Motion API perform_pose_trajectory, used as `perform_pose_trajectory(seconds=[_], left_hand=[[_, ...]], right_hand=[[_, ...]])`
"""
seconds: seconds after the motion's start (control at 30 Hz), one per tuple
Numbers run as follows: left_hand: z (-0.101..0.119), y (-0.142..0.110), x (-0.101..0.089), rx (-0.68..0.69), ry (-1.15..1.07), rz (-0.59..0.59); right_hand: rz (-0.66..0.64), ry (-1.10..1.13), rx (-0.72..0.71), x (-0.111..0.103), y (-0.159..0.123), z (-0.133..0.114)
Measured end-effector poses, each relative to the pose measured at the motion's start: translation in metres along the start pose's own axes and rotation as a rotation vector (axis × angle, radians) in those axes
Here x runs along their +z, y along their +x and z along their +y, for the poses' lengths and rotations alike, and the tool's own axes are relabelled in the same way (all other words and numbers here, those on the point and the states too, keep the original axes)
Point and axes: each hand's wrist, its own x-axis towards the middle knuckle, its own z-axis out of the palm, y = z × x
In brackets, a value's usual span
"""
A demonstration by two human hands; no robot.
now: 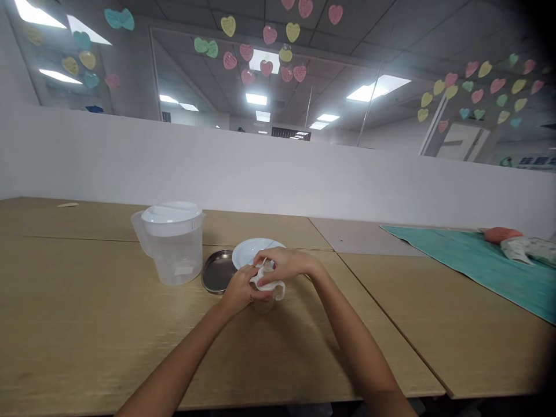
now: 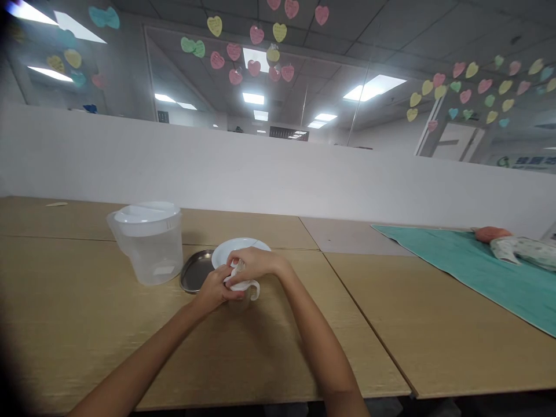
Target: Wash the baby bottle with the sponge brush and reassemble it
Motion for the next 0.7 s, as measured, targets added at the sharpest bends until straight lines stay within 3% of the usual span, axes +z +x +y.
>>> perform_pose_trajectory(seconds=[0.1, 0.17, 0.47, 0.6, 0.7], left_hand=[[0.001, -0.001, 0.002, 0.021, 0.023, 0.009], [0.001, -0.001, 0.002, 0.028, 0.036, 0.011], [0.005, -0.003, 0.0, 0.04, 0.077, -0.005], [0.004, -0.006, -0.001, 0.101, 0.079, 0.015], [0.003, -0.008, -0.004, 0.157, 0.057, 0.067]], right_hand=[[0.176, -0.044, 0.196, -0.001, 0.0, -0.001], [0.217, -0.075, 0.254, 0.0, 0.001, -0.001], [0.228, 0.187, -0.043, -0.01, -0.008, 0.005], [0.363, 0.319, -0.086, -0.021, -0.016, 0.005], [0.581, 0.398, -0.064, -0.026, -0.019, 0.004]])
